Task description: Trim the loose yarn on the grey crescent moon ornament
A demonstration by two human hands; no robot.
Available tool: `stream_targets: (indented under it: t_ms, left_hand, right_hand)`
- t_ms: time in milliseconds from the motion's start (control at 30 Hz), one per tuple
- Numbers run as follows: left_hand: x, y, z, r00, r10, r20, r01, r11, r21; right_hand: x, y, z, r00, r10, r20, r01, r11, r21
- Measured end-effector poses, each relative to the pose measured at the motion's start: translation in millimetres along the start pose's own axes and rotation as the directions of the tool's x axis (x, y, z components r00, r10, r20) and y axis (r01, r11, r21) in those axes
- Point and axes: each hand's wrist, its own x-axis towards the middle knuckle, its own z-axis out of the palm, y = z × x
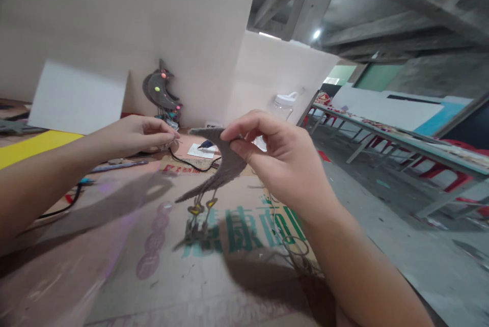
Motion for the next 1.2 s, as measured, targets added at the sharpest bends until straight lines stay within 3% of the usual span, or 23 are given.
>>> stream_targets:
  t_ms: [200,333,433,500,567,667,833,1100,1200]
  left_hand:
    - [-3.4,6.1,0.3,0.996,-0.075,0.058,0.076,0.997,-0.022]
    - [-3.2,4.0,1.6,0.992,-0.088,0.084,0.091,0.996,-0.023]
    - [-1.5,-0.3,3.1,0.997,-0.047,0.057,0.048,0.999,-0.007]
    - [-0.3,-2.9,4.6,0.999,-0.011,0.044,0.011,1.0,0.008]
    - [0.8,-4.7,6.9,0.998,0.002,0.055,-0.005,0.999,0.045]
    - [2.0,-6.4,11.3,0.995,0.023,0.096,-0.034,0.994,0.109]
    - [1.3,-7.2,18.4,0.981,0.056,0.188,-0.085,0.985,0.149]
    - [-1.0,-13.9,44.7,0.936,0.141,0.323,-0.207,0.961,0.181]
    - [0.4,-18.8,56.0,0.918,0.171,0.357,-0.265,0.935,0.235]
  right_hand:
    - [-7.5,-13.9,-2.7,1.0,0.006,-0.007,-0.006,0.999,0.04]
    - [-6.8,-7.3,11.2,0.982,0.079,0.17,-0.107,0.98,0.168]
    - [-5.8,22.9,41.7,0.912,0.104,0.397,-0.212,0.948,0.238]
    - [-7.5,52.1,66.6,0.835,0.175,0.522,-0.299,0.94,0.162]
    - [-11.2,80.8,87.9,0.79,0.271,0.55,-0.365,0.929,0.067]
    - [-16.9,109.2,104.8,0.785,0.328,0.525,-0.396,0.918,0.02]
    - [-16.5,114.5,102.6,0.814,0.341,0.471,-0.37,0.929,-0.033]
    - [-0.2,104.4,69.7,0.787,0.247,0.566,-0.222,0.968,-0.114]
    - [1.7,102.5,68.3,0.805,0.236,0.545,-0.167,0.971,-0.173]
